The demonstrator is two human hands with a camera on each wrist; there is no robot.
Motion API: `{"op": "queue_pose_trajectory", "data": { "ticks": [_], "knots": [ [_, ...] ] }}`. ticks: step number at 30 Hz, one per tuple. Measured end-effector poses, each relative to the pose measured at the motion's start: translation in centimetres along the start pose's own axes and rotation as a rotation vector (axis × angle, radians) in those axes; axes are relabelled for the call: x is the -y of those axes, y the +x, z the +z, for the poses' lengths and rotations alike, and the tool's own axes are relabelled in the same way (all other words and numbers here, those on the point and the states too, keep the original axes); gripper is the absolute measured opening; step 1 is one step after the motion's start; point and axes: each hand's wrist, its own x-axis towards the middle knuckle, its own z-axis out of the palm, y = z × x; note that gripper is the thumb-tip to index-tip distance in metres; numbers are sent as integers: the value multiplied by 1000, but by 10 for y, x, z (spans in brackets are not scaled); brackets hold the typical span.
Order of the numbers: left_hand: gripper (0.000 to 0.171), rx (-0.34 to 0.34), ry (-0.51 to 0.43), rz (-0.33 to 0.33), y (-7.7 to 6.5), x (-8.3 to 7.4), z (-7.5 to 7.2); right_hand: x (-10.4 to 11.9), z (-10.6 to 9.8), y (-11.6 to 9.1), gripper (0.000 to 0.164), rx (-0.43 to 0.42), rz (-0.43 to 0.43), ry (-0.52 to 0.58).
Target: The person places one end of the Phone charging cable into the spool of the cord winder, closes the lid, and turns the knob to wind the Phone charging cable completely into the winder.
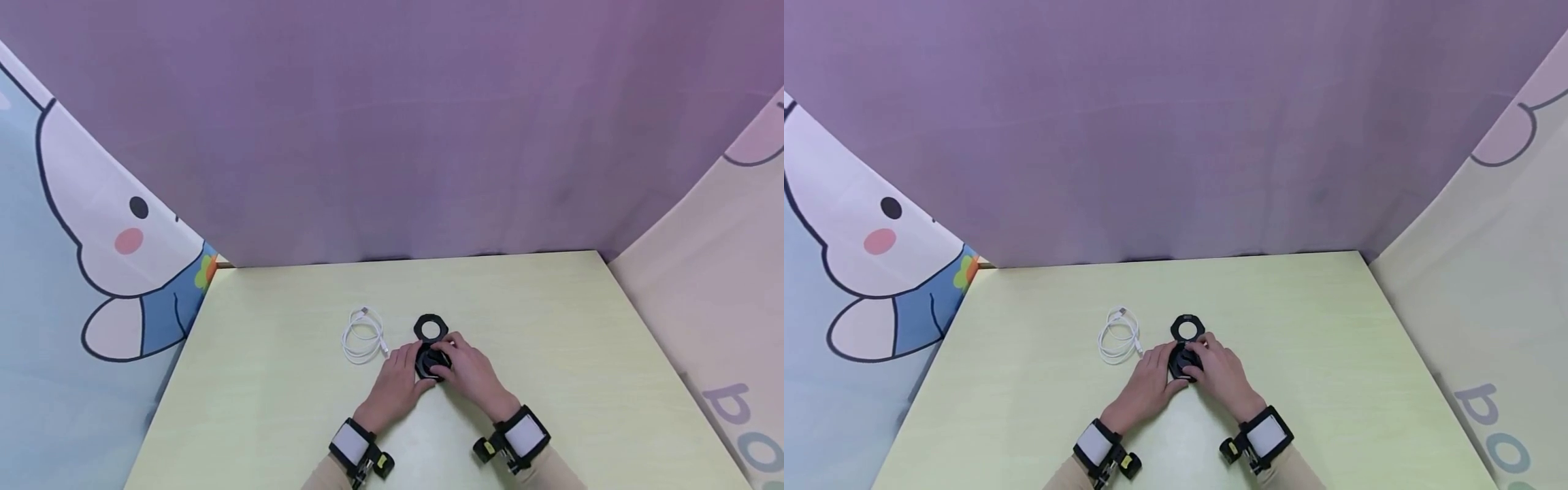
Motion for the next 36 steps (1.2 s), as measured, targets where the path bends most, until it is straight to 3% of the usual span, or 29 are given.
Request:
{"op": "queue_pose_trajectory", "data": {
  "ticks": [6, 19, 36],
  "knots": [
    [75, -3, -27, -1, 0, 2, 0, 2, -5, 4, 36, 51, 6, 16],
    [76, -75, -6, 30, -2, 2, 5, 2, -15, 10, 37, 113, -41, -10],
    [76, 20, -42, -36, -1, -1, 0, 3, -23, 16, 38, 191, -58, -36]
  ]
}}
